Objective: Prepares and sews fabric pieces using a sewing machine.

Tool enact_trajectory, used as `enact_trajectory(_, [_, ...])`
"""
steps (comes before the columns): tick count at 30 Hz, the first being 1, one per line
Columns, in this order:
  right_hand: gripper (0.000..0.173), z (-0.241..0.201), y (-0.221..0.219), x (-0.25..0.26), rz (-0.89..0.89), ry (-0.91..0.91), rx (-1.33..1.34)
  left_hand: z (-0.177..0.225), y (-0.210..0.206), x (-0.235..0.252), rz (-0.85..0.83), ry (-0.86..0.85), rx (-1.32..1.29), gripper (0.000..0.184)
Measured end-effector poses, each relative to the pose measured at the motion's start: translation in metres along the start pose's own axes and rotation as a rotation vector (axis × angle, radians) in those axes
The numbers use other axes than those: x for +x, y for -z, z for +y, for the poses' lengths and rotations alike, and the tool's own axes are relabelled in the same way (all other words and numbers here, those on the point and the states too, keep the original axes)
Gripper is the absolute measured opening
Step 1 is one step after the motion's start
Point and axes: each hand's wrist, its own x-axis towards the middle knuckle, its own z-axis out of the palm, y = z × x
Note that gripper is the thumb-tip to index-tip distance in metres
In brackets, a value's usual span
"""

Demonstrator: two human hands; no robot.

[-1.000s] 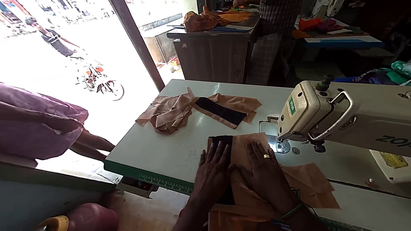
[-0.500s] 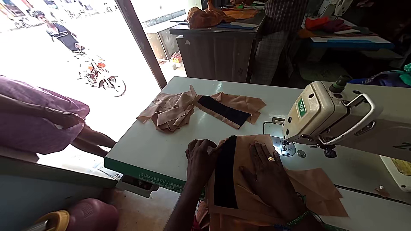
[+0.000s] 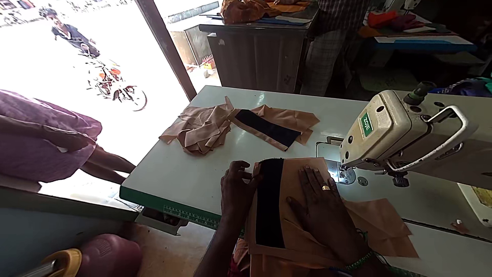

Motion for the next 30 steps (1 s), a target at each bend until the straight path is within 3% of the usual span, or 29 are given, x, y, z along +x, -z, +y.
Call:
enact_trajectory(4, [0.092, -0.003, 0.003, 0.001, -0.039, -0.019, 0.008, -0.002, 0.000, 0.001, -0.011, -0.006, 0.030, 0.050])
enact_trajectory(8, [0.089, -0.030, 0.030, 0.006, -0.219, -0.089, 0.033, -0.007, -0.001, 0.001, -0.030, -0.098, 0.065, 0.060])
enact_trajectory(10, [0.087, -0.047, 0.029, 0.013, -0.183, -0.030, 0.132, -0.009, -0.001, 0.000, -0.018, -0.139, 0.080, 0.063])
enact_trajectory(12, [0.091, -0.053, 0.026, 0.022, -0.288, 0.021, 0.207, -0.008, -0.002, 0.001, -0.004, -0.152, 0.085, 0.064])
enact_trajectory(21, [0.089, -0.016, 0.020, 0.014, -0.271, -0.096, 0.141, -0.010, -0.002, 0.002, -0.017, -0.181, 0.095, 0.061])
enact_trajectory(23, [0.082, -0.010, 0.024, 0.007, -0.173, -0.073, 0.200, -0.010, 0.000, 0.003, -0.022, -0.209, 0.113, 0.055])
enact_trajectory(26, [0.059, -0.003, 0.032, -0.021, 0.091, 0.101, 0.332, -0.013, 0.010, 0.014, -0.016, -0.234, 0.170, 0.047])
enact_trajectory(30, [0.033, 0.023, 0.030, -0.081, 0.353, 0.146, 0.345, -0.006, 0.031, 0.023, 0.069, -0.311, 0.270, 0.066])
